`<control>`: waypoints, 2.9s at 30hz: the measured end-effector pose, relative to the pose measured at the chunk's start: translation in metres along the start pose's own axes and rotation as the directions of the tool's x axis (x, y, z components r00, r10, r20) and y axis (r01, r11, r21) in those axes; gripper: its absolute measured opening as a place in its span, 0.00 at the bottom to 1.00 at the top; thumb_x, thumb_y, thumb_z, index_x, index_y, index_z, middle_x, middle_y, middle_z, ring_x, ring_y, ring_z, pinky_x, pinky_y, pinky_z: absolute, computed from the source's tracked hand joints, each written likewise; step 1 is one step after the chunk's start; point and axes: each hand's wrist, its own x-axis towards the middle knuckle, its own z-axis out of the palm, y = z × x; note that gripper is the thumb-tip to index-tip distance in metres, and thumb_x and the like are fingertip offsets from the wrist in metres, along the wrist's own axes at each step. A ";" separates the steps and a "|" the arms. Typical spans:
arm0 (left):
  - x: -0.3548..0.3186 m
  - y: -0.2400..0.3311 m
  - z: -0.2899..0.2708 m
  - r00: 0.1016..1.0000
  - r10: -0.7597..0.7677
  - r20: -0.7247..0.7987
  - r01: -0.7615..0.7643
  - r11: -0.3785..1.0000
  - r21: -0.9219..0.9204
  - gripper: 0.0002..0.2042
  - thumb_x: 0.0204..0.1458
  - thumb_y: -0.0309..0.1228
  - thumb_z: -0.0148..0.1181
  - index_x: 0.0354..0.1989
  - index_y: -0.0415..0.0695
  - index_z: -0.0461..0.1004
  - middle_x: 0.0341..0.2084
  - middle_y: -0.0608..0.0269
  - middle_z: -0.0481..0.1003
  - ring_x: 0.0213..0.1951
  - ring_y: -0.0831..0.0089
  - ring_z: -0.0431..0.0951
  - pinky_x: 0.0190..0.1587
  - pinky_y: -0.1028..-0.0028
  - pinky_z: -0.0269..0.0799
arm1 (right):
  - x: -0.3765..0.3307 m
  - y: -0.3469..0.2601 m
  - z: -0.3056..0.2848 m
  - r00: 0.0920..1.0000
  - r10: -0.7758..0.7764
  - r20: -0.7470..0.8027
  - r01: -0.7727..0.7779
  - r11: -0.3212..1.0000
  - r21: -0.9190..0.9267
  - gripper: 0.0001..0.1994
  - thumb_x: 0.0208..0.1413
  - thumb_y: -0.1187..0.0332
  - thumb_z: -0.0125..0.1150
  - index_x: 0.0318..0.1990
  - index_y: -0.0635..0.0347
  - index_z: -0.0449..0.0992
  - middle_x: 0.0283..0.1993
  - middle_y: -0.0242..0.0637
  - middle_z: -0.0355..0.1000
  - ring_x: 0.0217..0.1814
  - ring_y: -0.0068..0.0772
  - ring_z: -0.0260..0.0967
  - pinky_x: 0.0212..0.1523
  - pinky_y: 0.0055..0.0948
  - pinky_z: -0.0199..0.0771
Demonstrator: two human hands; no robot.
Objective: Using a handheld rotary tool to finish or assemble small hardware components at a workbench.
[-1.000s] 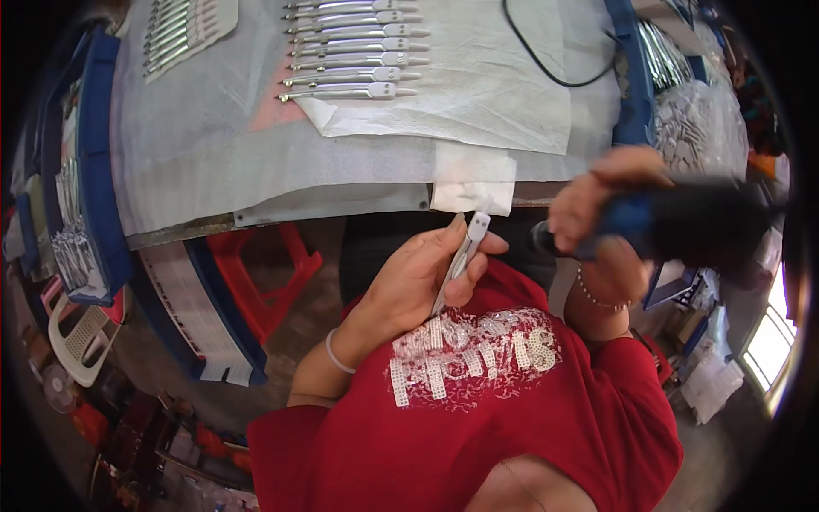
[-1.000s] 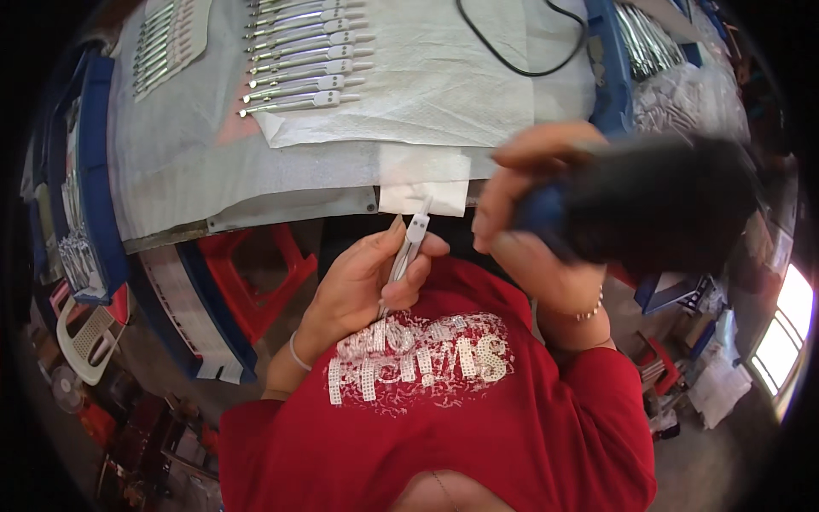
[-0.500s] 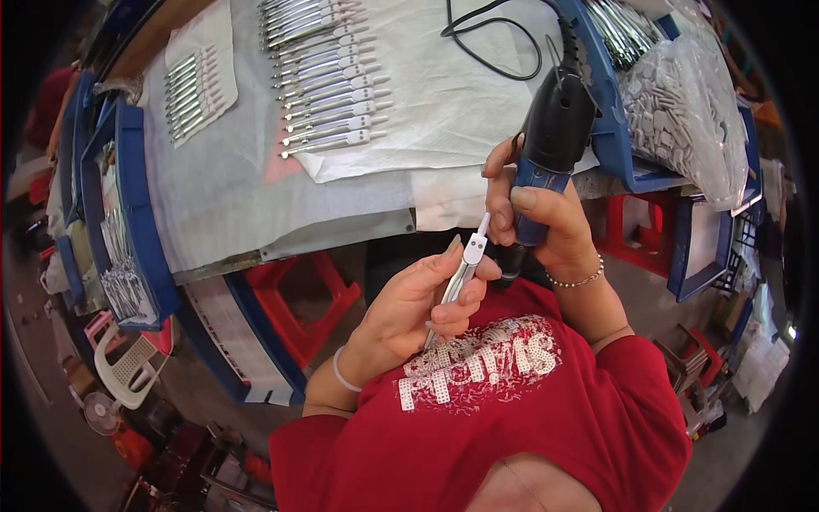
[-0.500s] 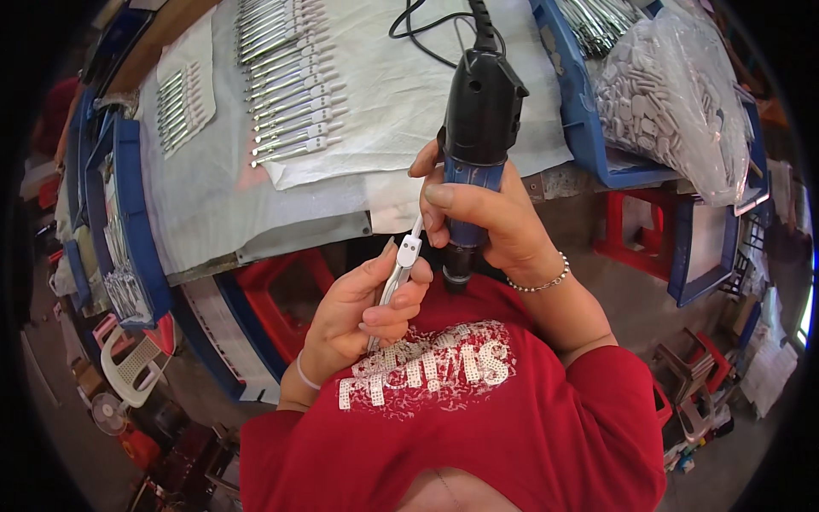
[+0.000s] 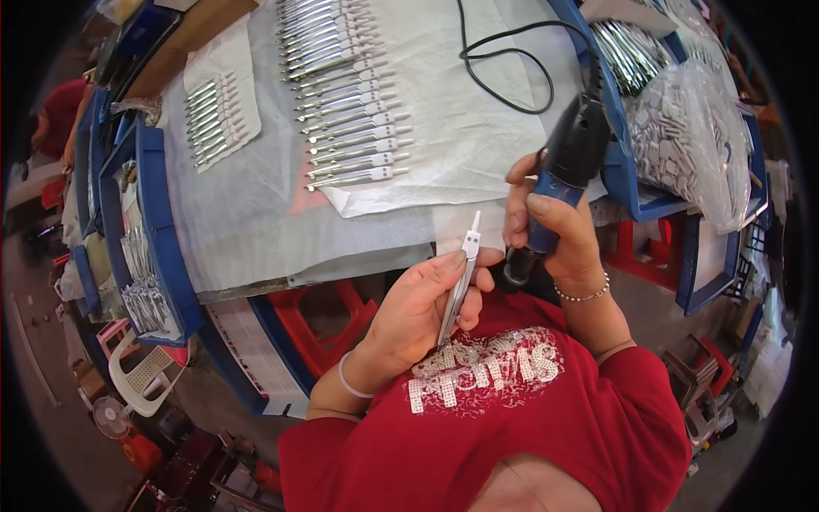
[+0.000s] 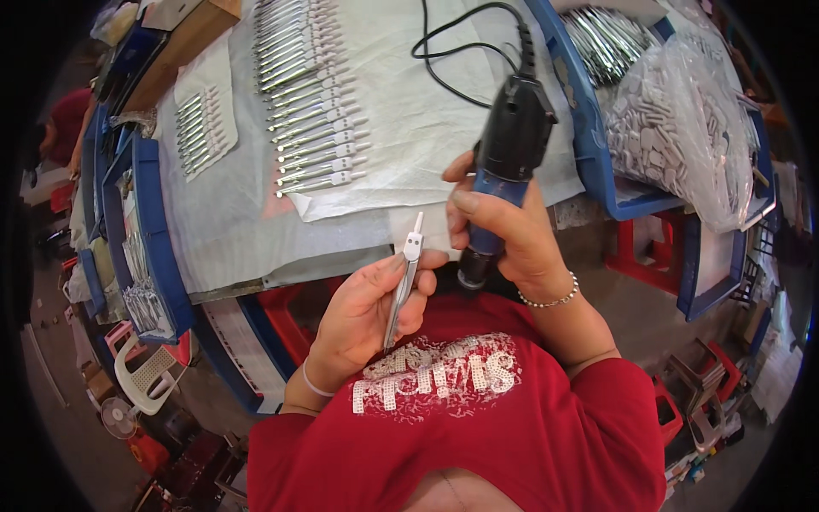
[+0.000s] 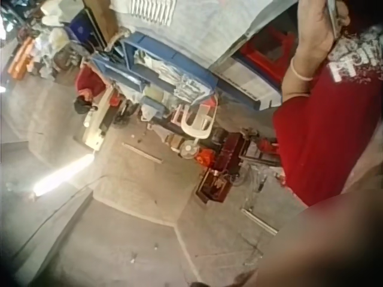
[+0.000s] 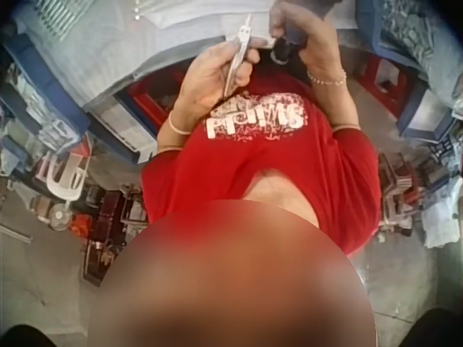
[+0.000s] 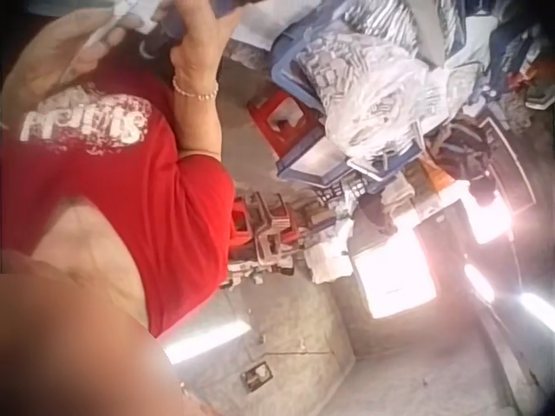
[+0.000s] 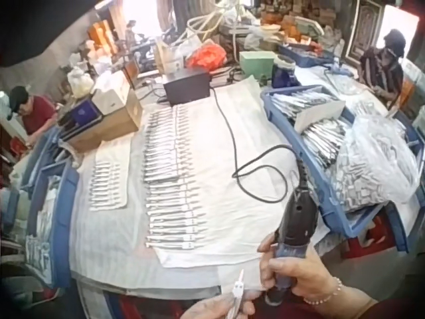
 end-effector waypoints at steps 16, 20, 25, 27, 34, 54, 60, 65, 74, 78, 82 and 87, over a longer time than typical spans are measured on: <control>-0.025 0.052 -0.015 0.972 0.237 0.005 -0.225 0.919 0.324 0.20 0.61 0.32 0.45 0.58 0.32 0.61 0.32 0.65 0.69 0.26 0.79 0.70 0.29 0.81 0.69 | 0.000 -0.023 -0.004 0.986 -0.093 -0.140 0.039 0.935 -0.352 0.18 0.44 0.69 0.64 0.42 0.67 0.67 0.24 0.36 0.68 0.24 0.23 0.68 0.26 0.23 0.69; -0.026 0.052 -0.020 0.977 0.210 0.016 -0.205 0.932 0.300 0.20 0.60 0.31 0.46 0.58 0.31 0.60 0.31 0.65 0.70 0.25 0.80 0.70 0.25 0.82 0.67 | 0.021 -0.032 0.007 0.908 -0.418 0.018 0.099 0.172 -0.980 0.26 0.41 0.60 0.71 0.45 0.61 0.66 0.34 0.43 0.73 0.35 0.47 0.73 0.35 0.36 0.70; -0.020 0.039 -0.006 0.983 0.181 0.005 -0.169 0.908 0.385 0.18 0.61 0.30 0.44 0.57 0.34 0.62 0.26 0.66 0.68 0.20 0.80 0.66 0.21 0.81 0.62 | 0.059 -0.024 -0.014 0.932 -0.363 -0.012 -0.090 -0.199 -0.976 0.32 0.42 0.57 0.69 0.52 0.64 0.64 0.47 0.50 0.67 0.50 0.50 0.65 0.48 0.39 0.68; -0.016 0.030 -0.003 0.976 0.211 -0.054 -0.164 0.877 0.451 0.18 0.61 0.30 0.43 0.57 0.33 0.62 0.25 0.65 0.68 0.19 0.80 0.66 0.19 0.81 0.61 | 0.074 -0.010 -0.029 0.926 -0.378 0.004 -0.066 -0.171 -0.983 0.31 0.40 0.57 0.69 0.50 0.65 0.65 0.45 0.52 0.67 0.49 0.50 0.65 0.48 0.40 0.69; -0.007 0.005 0.013 0.963 0.269 -0.031 -0.218 0.839 0.498 0.16 0.60 0.28 0.44 0.53 0.31 0.64 0.21 0.64 0.67 0.15 0.80 0.64 0.15 0.82 0.59 | 0.002 -0.057 -0.028 0.742 -0.621 0.253 0.265 -0.075 -0.961 0.24 0.43 0.60 0.67 0.46 0.60 0.67 0.43 0.44 0.67 0.47 0.43 0.65 0.43 0.39 0.66; 0.030 -0.050 0.058 0.982 0.186 -0.015 -0.129 0.734 0.667 0.16 0.57 0.25 0.44 0.52 0.31 0.65 0.20 0.61 0.68 0.14 0.77 0.66 0.15 0.80 0.62 | -0.069 -0.149 -0.289 0.700 -0.668 -0.254 -0.349 -0.008 -0.937 0.15 0.48 0.64 0.57 0.45 0.55 0.74 0.46 0.47 0.66 0.49 0.48 0.65 0.48 0.38 0.68; 0.027 -0.059 0.083 0.991 0.124 -0.043 -0.041 0.604 0.796 0.15 0.59 0.27 0.42 0.52 0.36 0.66 0.18 0.68 0.66 0.16 0.84 0.63 0.19 0.85 0.54 | -0.075 -0.144 -0.319 0.624 -0.752 0.212 -0.136 -0.372 -0.918 0.16 0.53 0.60 0.49 0.32 0.66 0.75 0.35 0.54 0.72 0.38 0.51 0.72 0.35 0.42 0.71; 0.029 -0.050 0.064 0.999 -0.036 0.037 0.004 0.768 0.640 0.15 0.60 0.26 0.44 0.54 0.36 0.65 0.24 0.68 0.69 0.21 0.83 0.67 0.23 0.84 0.63 | -0.076 -0.157 -0.345 0.793 -0.606 -0.060 -0.305 -0.310 -0.900 0.14 0.52 0.65 0.54 0.40 0.68 0.75 0.36 0.42 0.76 0.36 0.39 0.72 0.40 0.32 0.70; 0.026 -0.042 0.038 0.998 -0.023 0.059 -0.013 0.839 0.543 0.15 0.60 0.27 0.44 0.53 0.36 0.65 0.25 0.67 0.69 0.21 0.83 0.68 0.23 0.83 0.65 | -0.157 -0.142 -0.223 0.258 -0.952 -0.167 0.451 0.272 -0.850 0.09 0.55 0.79 0.55 0.41 0.78 0.74 0.36 0.43 0.73 0.33 0.24 0.68 0.36 0.19 0.68; 0.028 -0.040 0.041 0.999 -0.006 0.034 -0.014 0.836 0.549 0.15 0.59 0.26 0.44 0.53 0.36 0.65 0.24 0.67 0.68 0.20 0.82 0.67 0.21 0.83 0.61 | -0.142 -0.140 -0.192 0.111 -0.993 -0.033 0.302 0.066 -0.951 0.07 0.52 0.83 0.55 0.38 0.75 0.76 0.37 0.43 0.74 0.31 0.26 0.70 0.34 0.18 0.69; 0.026 -0.041 0.037 0.999 0.037 0.003 -0.032 0.830 0.556 0.15 0.59 0.25 0.43 0.53 0.34 0.64 0.23 0.65 0.68 0.19 0.81 0.66 0.21 0.84 0.60 | -0.113 -0.162 -0.264 0.136 -0.952 -0.274 0.348 0.305 -0.886 0.07 0.54 0.74 0.60 0.40 0.65 0.78 0.30 0.31 0.75 0.29 0.19 0.70 0.34 0.16 0.67; 0.027 -0.050 0.037 0.993 0.096 -0.070 -0.044 0.842 0.537 0.16 0.58 0.24 0.43 0.53 0.32 0.64 0.22 0.62 0.68 0.15 0.79 0.66 0.16 0.82 0.61 | -0.104 -0.155 -0.308 0.412 -0.851 -0.326 -0.071 0.327 -0.942 0.12 0.49 0.69 0.62 0.42 0.61 0.77 0.27 0.29 0.71 0.28 0.18 0.66 0.28 0.19 0.66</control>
